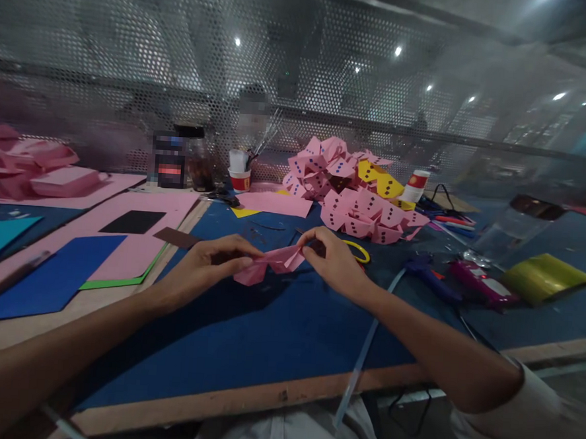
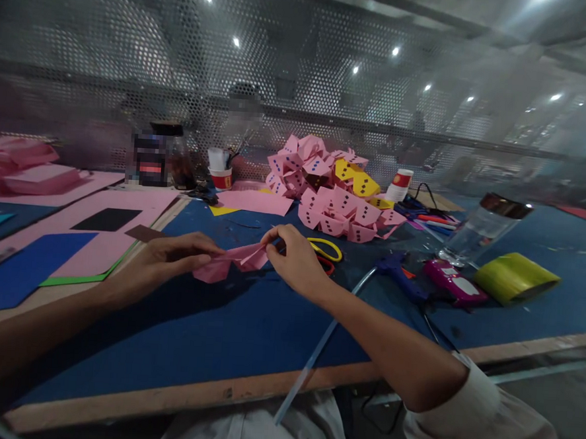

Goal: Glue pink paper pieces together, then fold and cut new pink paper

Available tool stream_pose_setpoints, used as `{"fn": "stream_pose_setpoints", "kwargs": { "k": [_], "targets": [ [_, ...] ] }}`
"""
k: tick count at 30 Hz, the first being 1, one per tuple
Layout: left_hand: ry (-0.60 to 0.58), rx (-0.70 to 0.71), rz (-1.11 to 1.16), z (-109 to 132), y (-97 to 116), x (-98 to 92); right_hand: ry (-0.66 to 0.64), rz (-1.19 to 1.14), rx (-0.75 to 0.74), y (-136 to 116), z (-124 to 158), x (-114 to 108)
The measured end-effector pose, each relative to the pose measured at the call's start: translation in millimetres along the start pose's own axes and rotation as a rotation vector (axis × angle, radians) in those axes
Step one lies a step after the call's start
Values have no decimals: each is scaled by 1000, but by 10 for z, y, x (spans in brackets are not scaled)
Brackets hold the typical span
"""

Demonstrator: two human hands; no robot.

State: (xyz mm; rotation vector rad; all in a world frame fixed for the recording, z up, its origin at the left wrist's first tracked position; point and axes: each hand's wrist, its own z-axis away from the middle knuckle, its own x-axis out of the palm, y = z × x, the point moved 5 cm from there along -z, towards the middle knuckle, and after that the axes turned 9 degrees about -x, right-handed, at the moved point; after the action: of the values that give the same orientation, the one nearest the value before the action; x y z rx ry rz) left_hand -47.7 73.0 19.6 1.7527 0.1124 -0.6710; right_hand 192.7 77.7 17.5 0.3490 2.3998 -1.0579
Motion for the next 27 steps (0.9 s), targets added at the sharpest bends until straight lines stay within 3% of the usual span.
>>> {"fn": "stream_pose_setpoints", "kwargs": {
  "k": [8, 17, 22, 27],
  "targets": [
    [70, 59, -91, -4, 10, 42, 9, -10, 25, 18, -4, -6],
    [203, 66, -91, -10, 39, -13, 75, 93, -126, -139, 15, -26],
    [261, 80, -83, 24, 81, -26, 77, 77, -53, -47, 24, 12],
    [213, 111, -51, 52, 126, 20, 61, -66, 28, 34, 23, 38]
  ]
}}
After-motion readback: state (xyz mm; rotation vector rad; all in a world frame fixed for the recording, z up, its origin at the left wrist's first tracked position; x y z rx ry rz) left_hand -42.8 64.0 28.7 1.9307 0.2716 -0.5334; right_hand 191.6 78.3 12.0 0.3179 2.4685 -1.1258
